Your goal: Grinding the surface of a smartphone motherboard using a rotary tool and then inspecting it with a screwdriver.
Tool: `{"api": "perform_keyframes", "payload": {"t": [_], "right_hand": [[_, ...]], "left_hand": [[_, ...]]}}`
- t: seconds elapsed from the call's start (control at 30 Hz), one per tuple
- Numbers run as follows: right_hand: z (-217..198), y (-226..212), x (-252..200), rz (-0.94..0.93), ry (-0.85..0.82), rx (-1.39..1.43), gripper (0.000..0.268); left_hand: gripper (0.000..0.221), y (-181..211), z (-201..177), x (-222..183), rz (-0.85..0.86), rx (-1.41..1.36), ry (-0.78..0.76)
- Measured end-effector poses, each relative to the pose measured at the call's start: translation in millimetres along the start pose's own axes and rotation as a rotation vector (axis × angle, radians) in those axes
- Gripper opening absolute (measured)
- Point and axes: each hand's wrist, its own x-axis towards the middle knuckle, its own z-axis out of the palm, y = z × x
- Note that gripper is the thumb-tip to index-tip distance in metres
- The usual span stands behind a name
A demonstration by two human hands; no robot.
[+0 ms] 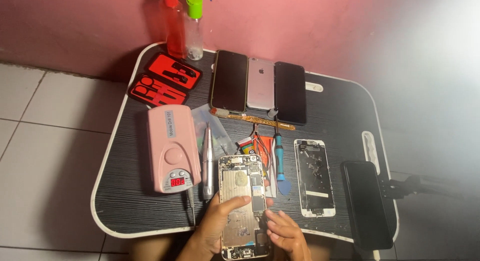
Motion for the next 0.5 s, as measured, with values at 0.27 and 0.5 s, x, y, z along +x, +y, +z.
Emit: {"api": "perform_keyframes", "payload": {"t": [0.27,0.5], "right_hand": [[1,48,-26,-0.168,-0.056,-0.103,0.05],[4,-16,11,-0.049,-0.051,-0.102,0.056]], "left_hand": [[0.046,1,-3,-1,-0.004,0.041,-0.007],[0.048,-1,-9,5,0.035,0.044,-0.121]]}}
